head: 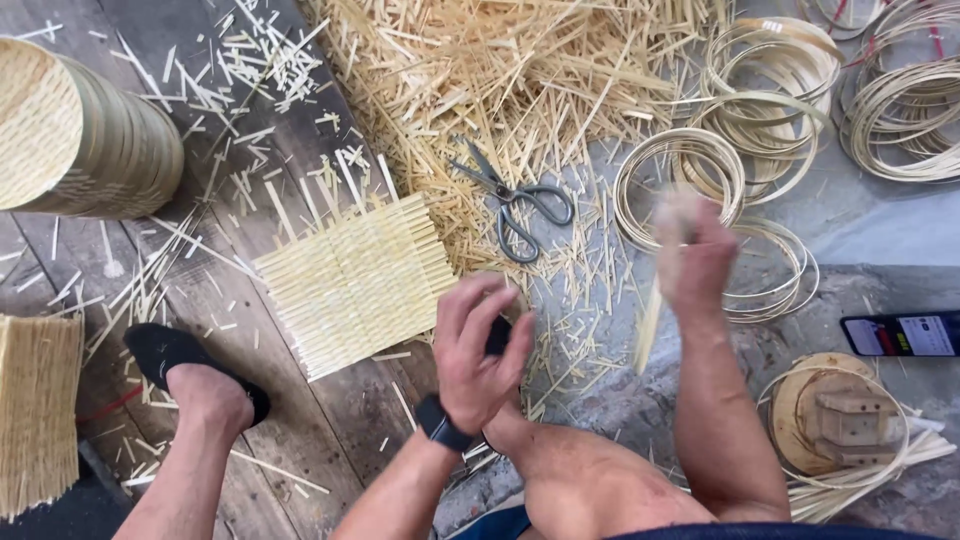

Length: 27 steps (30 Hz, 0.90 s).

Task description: The recorder is assembling and trimming a circular bamboo basket component using scissors and a wooden mold.

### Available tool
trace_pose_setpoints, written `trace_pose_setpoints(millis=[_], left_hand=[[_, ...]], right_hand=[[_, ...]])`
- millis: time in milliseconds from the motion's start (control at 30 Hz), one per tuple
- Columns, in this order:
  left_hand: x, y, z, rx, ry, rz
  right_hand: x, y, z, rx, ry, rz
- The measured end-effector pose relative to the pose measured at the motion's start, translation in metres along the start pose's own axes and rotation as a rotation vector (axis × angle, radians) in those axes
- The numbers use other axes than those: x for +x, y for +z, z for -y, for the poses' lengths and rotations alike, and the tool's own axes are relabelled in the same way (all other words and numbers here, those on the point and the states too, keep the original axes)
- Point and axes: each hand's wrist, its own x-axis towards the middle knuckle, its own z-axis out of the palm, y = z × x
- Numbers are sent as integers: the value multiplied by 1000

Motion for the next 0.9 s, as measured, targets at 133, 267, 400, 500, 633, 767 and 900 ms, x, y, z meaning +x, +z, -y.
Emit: trace_pose_setpoints(millis=[133,267,400,500,633,767,900], left_hand=[[63,-9,-6,118,66,-4],[40,-12,51,-700,-913,318],[7,-21,67,-854,-986,-72],[2,-37,80,-772,-1104,-63],[33,-46,96,-791,-1178,133],[47,-47,79,-702,-1518,336],[31,-53,86,-874,-1631,203]], right_hand=[[19,41,106,-105,-340,201],[35,69,133,25,-261,232],[20,94,120,15,-225,270],[21,91,135,120,-375,486],[19,104,175,160,-649,586],[20,130,172,-18,-800,453],[17,141,172,-67,-848,478]])
